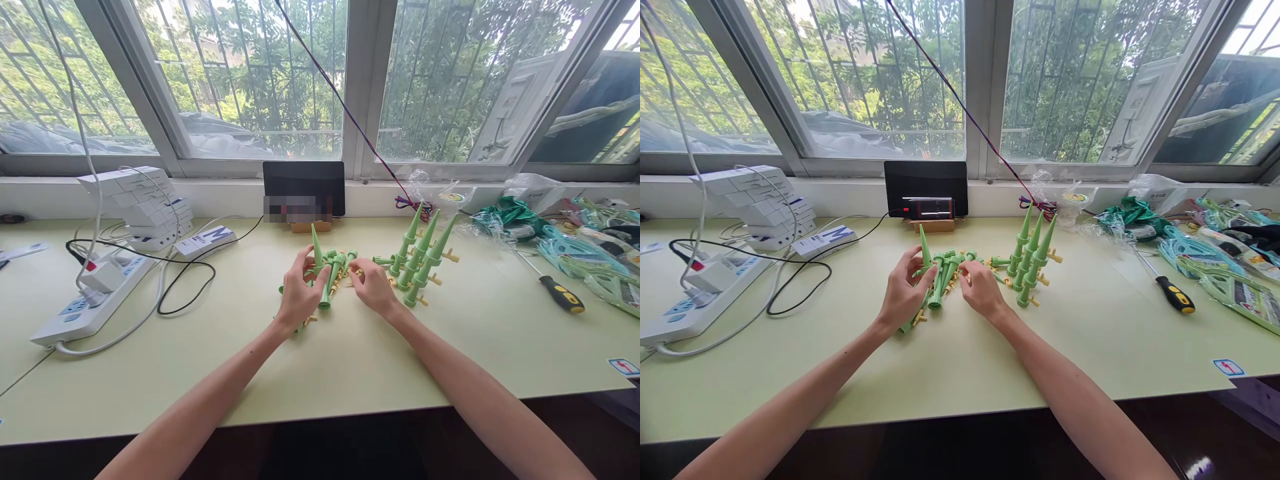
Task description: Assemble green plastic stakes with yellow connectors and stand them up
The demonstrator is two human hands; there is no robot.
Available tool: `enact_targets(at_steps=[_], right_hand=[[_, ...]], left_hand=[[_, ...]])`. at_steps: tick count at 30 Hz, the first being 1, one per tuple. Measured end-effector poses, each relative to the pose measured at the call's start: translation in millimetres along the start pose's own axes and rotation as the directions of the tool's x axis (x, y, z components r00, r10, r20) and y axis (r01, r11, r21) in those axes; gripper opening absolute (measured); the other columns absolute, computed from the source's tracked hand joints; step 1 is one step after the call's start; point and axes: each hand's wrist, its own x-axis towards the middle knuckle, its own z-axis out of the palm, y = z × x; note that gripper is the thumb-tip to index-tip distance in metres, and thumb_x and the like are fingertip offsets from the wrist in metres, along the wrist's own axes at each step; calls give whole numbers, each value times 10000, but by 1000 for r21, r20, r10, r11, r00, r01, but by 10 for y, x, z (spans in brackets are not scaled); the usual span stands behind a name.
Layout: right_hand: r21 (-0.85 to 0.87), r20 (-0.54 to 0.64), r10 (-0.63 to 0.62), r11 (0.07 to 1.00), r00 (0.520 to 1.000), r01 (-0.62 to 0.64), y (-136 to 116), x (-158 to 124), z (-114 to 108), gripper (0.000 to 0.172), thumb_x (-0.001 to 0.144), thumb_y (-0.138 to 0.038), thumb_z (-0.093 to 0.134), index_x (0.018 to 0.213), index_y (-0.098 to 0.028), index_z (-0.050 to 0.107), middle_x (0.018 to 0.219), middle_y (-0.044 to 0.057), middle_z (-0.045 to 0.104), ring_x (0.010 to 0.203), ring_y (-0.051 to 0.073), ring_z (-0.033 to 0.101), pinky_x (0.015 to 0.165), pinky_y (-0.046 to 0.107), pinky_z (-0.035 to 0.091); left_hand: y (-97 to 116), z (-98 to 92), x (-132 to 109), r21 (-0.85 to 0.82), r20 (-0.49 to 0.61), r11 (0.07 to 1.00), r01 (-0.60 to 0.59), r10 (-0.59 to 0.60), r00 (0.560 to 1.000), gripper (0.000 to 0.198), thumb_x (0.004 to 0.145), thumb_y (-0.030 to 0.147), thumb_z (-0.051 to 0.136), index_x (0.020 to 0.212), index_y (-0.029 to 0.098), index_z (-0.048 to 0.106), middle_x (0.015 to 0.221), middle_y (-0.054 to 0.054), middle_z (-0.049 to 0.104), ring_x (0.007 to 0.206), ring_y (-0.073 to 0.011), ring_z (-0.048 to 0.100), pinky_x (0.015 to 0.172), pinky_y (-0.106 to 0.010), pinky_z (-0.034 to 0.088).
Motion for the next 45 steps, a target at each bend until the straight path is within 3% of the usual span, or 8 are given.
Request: enact_targets(at_steps=[7,15,22,34,45], right_hand=[[136,226,-223,971,948,196,-423,-200,133,144,877,-155,561,788,-164,675,678,11,596,591,111,493,600,219,378],[62,441,-185,982,878,176,-570,-298,147,146,866,-208,639,944,-202,763,573,-12,604,507,97,440,565,219,321],[42,479,-221,973,850,229,-537,-298,156,209,890,-217,603,1026,-230,762,651,17,679,546,118,499,594,224,350],[54,474,-301,948,828,313,-482,-298,177,259,915,-162,509,966,-218,757,709,27,718,554,119,499,581,218,337],[36,512,-333,929,792,368,-478,-291,184,266,926,-148,492,960,-227,744,821,42,744,653,152,599,602,240,350]], left_hand=[[28,0,1,-35,-81,999,-25,22,997,469,868,342,631,1287,186,491,939,-51,646,873,-170,642,803,-325,567],[34,1,0,-6,-93,999,-36,36,995,466,856,339,642,1273,193,496,936,-45,642,871,-175,645,775,-321,567],[18,7,-8,17,-73,999,-43,44,996,458,858,336,635,1273,200,495,923,-44,643,873,-179,647,752,-312,565],[8,14,-21,47,-53,998,-36,38,998,445,859,343,638,1259,200,506,917,-44,650,817,-160,644,738,-302,573],[-18,18,-38,68,-40,997,-33,36,999,465,847,366,647,1261,211,502,932,-53,662,857,-183,662,750,-317,572]])
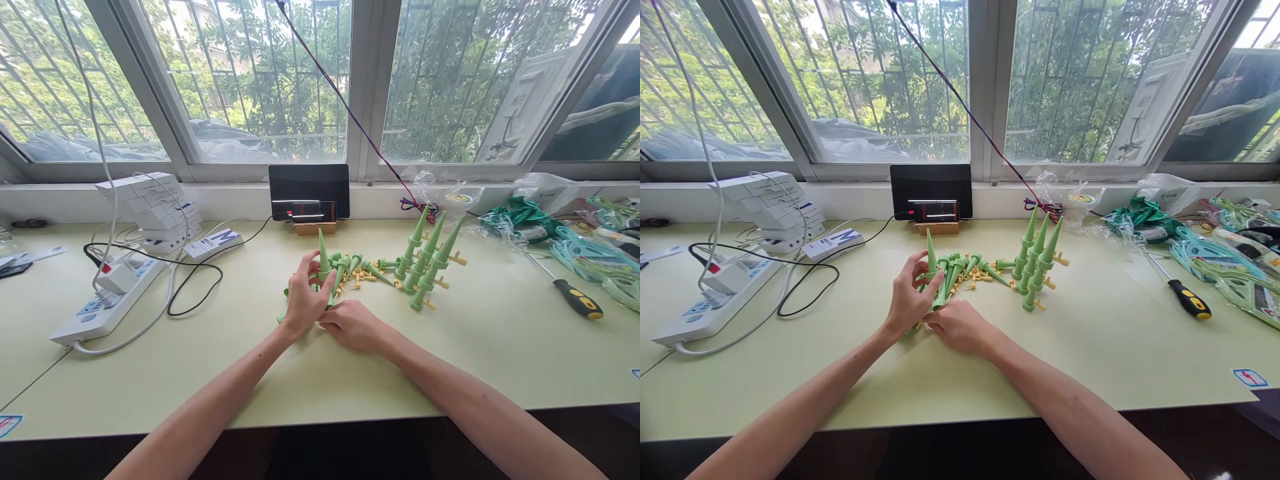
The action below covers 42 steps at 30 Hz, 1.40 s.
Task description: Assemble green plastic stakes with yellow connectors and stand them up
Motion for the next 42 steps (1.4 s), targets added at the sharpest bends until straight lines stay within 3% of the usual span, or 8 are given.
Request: enact_targets(at_steps=[17,24,29,32,37,42], right_hand=[[73,-28,87,994,996,-85,59,7,12,198,948,-174,522,916,-167,717,850,74,745,711,165,633,662,244,403],[308,-64,119,947,991,-94,-15,26,-73,192,981,-166,455,941,-152,642,894,77,731,763,171,653,697,248,440],[360,-158,117,932,980,-53,-15,20,-109,188,984,-190,438,864,-163,581,740,31,657,603,126,557,594,227,395],[420,-151,147,905,977,-71,-3,11,-118,210,1000,-215,392,868,-172,550,623,-23,559,518,99,501,561,213,393],[527,-149,227,842,962,-117,21,14,-103,252,1004,-252,372,803,-176,504,654,-22,567,490,75,543,531,195,433],[586,-187,315,796,931,-151,40,23,-100,250,992,-299,398,836,-181,554,645,-21,598,487,90,585,478,192,454]], left_hand=[[26,-4,1,30,1,999,17,-17,1000,449,840,362,648,1240,203,523,926,-67,664,839,-187,645,727,-317,566],[36,-8,2,34,2,999,0,0,1000,427,837,323,645,1230,214,518,907,-39,654,796,-162,645,704,-288,560],[40,-8,2,23,-4,1000,-3,3,1000,426,845,349,636,1233,216,518,918,-48,656,800,-171,651,693,-296,568],[47,-14,10,11,-10,1000,-7,7,1000,426,851,356,630,1236,216,512,924,-49,654,818,-172,651,697,-294,570],[56,-27,19,12,-30,1000,0,0,1000,418,852,349,633,1226,210,508,919,-41,642,796,-160,651,689,-284,569],[61,-29,13,8,-41,1000,-6,7,999,387,856,352,629,1200,221,509,920,-38,637,794,-162,657,653,-271,565]])
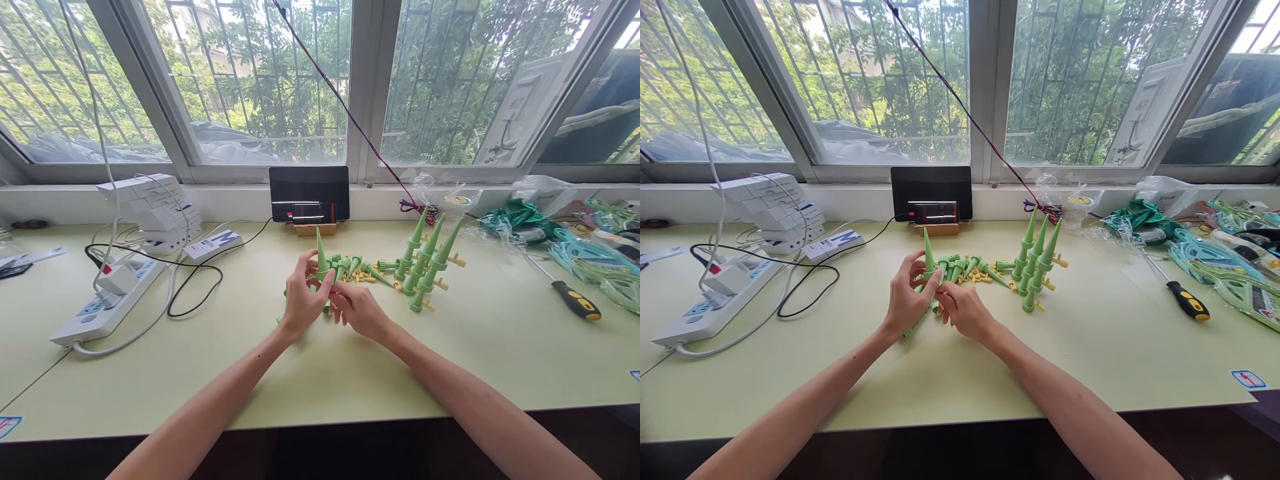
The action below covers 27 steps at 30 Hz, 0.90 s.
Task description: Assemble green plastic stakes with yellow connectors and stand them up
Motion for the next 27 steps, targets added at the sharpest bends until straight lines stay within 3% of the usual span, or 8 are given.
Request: enact_targets(at_steps=[7,15,21,27], right_hand=[[147,-168,44,989,985,-19,7,27,-16,230,921,-417,544,889,-193,587,635,-13,623,498,120,597,460,226,503],[188,-374,56,982,926,16,2,50,-90,248,888,-418,596,980,-188,614,703,3,608,533,123,579,473,239,508],[140,-455,52,990,889,14,9,51,-152,284,901,-400,582,1079,-186,637,760,17,599,546,118,565,485,242,500],[177,-465,48,983,884,40,6,55,-142,330,888,-386,604,1163,-205,579,807,2,545,526,100,556,440,229,482]], left_hand=[[-21,7,2,-2,-9,1000,-19,19,1000,391,851,351,633,1199,234,497,919,-31,618,772,-153,643,611,-251,548],[-32,18,-7,12,43,1000,2,-2,999,397,863,366,624,1210,235,481,920,-40,619,749,-152,626,568,-238,527],[-52,36,-27,-48,134,997,64,-57,989,458,861,396,630,1262,226,490,1044,-84,622,719,-159,669,544,-249,549],[-47,49,-40,-116,190,982,151,-128,974,429,847,408,642,1210,198,553,1085,-97,616,744,-166,675,561,-254,562]])
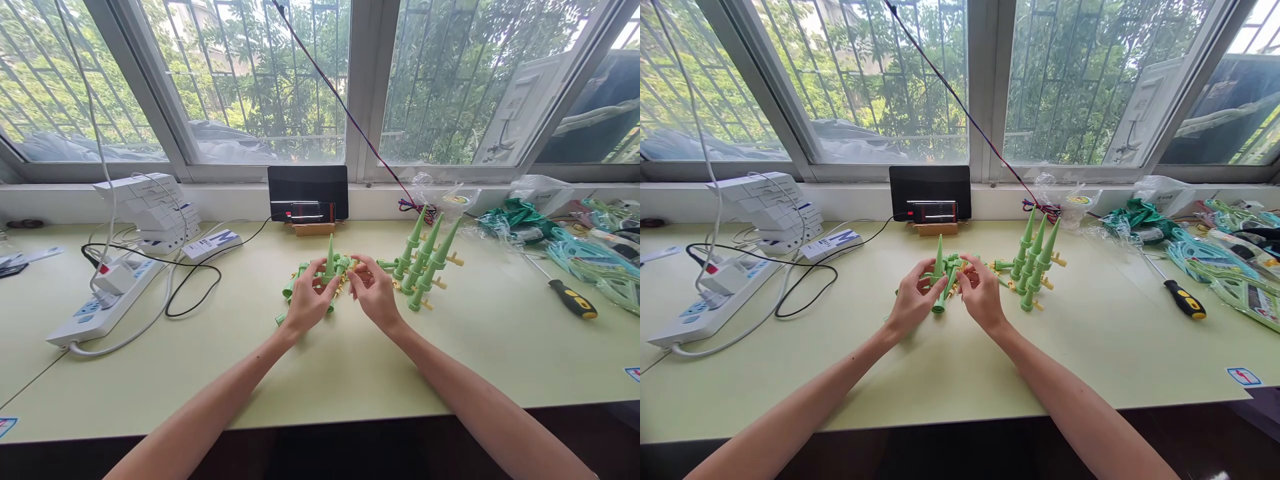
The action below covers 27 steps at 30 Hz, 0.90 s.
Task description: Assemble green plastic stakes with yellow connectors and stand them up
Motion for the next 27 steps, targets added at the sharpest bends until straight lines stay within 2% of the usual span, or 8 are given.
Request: enact_targets(at_steps=[3,10,15,19,27], right_hand=[[15,3,21,1000,1000,-22,9,-6,20,354,867,-403,631,1148,-205,550,807,-2,549,526,105,568,437,233,489],[14,25,21,1000,999,-22,5,-4,34,283,849,-430,654,986,-196,571,819,26,605,543,120,572,431,234,477],[14,53,1,1000,999,-2,6,-19,39,255,859,-429,650,934,-199,572,776,6,590,538,109,559,449,226,476],[17,63,-6,1000,998,5,3,-30,45,243,873,-428,636,892,-196,564,770,1,579,552,106,561,465,221,478],[-9,65,12,1000,998,-11,14,-18,41,266,879,-445,627,852,-194,543,758,11,586,604,139,614,461,230,484]], left_hand=[[24,-1,-2,-41,26,997,72,-71,997,406,837,406,653,1178,201,570,1095,-93,620,726,-148,663,542,-230,538],[61,-14,12,-201,93,962,184,-168,981,361,794,369,700,1078,199,558,1034,-77,655,576,-98,559,400,-195,421],[49,-24,14,-266,112,941,208,-184,977,378,772,329,725,1081,193,556,972,-56,658,536,-84,514,422,-214,426],[53,-19,15,-267,119,944,193,-167,979,351,792,336,702,1089,172,611,1041,-73,650,507,-67,490,435,-234,430],[39,-8,26,-307,147,924,226,-189,971,347,829,394,659,1079,153,660,946,-65,645,583,-99,518,502,-252,470]])
